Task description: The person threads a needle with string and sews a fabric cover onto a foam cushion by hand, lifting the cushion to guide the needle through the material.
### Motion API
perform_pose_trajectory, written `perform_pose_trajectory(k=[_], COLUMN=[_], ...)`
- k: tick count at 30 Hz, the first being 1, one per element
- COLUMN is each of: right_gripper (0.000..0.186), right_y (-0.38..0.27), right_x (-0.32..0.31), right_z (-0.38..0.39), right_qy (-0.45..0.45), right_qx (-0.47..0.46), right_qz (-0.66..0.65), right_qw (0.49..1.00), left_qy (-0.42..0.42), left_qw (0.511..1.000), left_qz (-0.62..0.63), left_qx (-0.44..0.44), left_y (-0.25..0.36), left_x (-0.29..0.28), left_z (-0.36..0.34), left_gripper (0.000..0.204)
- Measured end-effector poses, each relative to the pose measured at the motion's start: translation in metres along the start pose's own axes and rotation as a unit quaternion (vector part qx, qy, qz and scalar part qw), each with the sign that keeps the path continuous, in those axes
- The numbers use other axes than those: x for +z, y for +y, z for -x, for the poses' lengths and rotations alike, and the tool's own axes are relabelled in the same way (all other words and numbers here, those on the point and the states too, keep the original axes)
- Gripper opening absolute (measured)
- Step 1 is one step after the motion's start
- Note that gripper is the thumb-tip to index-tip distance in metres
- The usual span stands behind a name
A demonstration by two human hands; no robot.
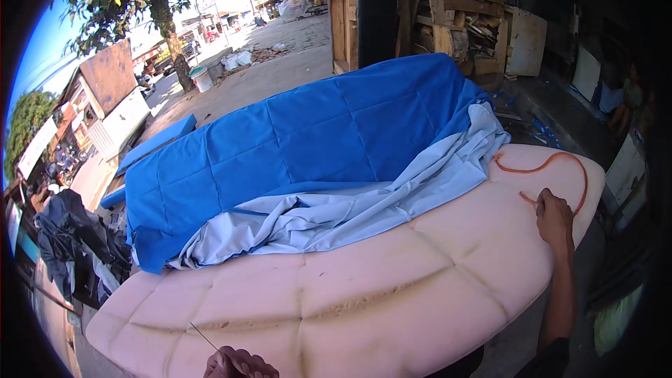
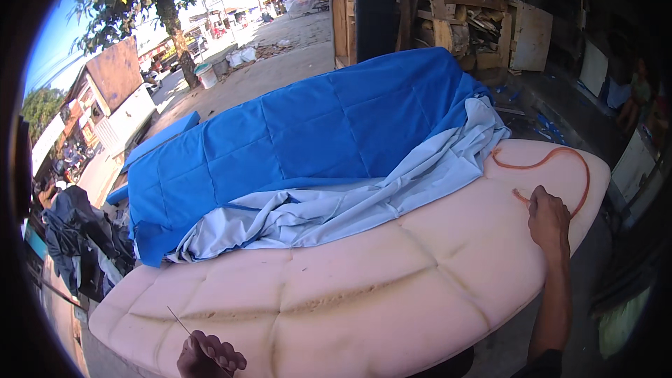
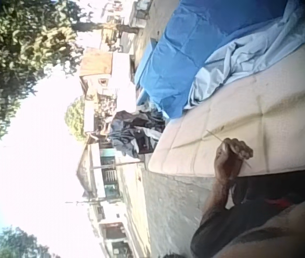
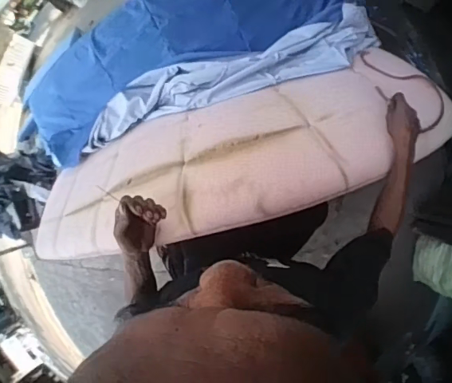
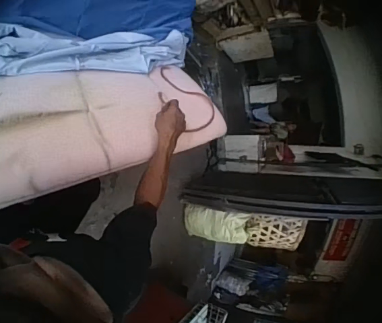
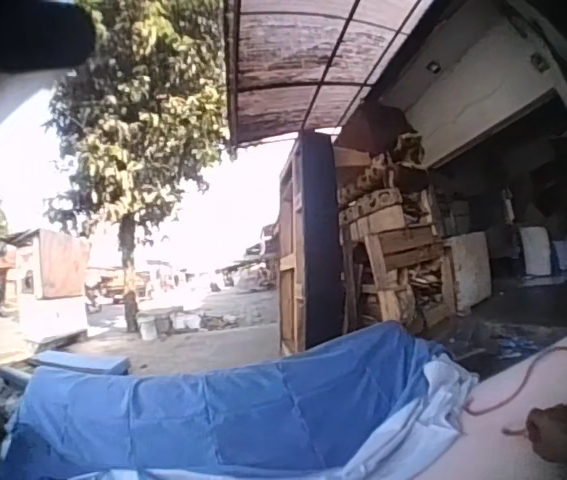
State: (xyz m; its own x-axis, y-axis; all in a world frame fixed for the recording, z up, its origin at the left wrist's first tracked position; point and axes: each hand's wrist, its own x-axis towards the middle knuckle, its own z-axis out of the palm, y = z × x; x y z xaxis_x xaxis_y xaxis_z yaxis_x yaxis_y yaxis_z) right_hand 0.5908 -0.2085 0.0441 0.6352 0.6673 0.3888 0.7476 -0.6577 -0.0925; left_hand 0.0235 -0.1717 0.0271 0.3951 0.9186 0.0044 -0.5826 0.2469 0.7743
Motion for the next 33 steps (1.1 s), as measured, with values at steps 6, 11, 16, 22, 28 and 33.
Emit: perform_pose_trajectory(k=[6, 11, 16, 22, 28, 33], right_gripper=[0.013, 0.014, 0.022, 0.036, 0.036, 0.029], right_y=[-0.217, -0.377, -0.457, -0.491, -0.52, -0.529], right_x=[-0.04, -0.074, -0.094, -0.114, -0.125, -0.124], right_z=[0.104, 0.202, 0.263, 0.294, 0.305, 0.312], right_qy=[-0.13, -0.136, -0.209, -0.024, -0.216, -0.188], right_qx=[-0.274, -0.326, -0.156, -0.181, -0.131, -0.161], right_qz=[-0.439, -0.53, -0.57, -0.527, -0.603, -0.544], right_qw=[0.846, 0.771, 0.779, 0.83, 0.757, 0.802], left_qy=[0.041, -0.097, -0.186, -0.183, -0.229, -0.225], left_qw=[0.995, 0.966, 0.961, 0.957, 0.947, 0.932], left_qz=[-0.081, -0.14, -0.153, -0.217, -0.223, -0.274], left_qx=[-0.029, -0.193, -0.139, -0.062, 0.033, 0.083], left_y=[0.078, 0.105, 0.129, 0.16, 0.165, 0.164], left_x=[-0.072, -0.092, -0.108, -0.142, -0.172, -0.184], left_z=[-0.026, -0.069, -0.086, -0.083, -0.057, -0.048], left_gripper=[0.029, 0.02, 0.026, 0.022, 0.021, 0.029])
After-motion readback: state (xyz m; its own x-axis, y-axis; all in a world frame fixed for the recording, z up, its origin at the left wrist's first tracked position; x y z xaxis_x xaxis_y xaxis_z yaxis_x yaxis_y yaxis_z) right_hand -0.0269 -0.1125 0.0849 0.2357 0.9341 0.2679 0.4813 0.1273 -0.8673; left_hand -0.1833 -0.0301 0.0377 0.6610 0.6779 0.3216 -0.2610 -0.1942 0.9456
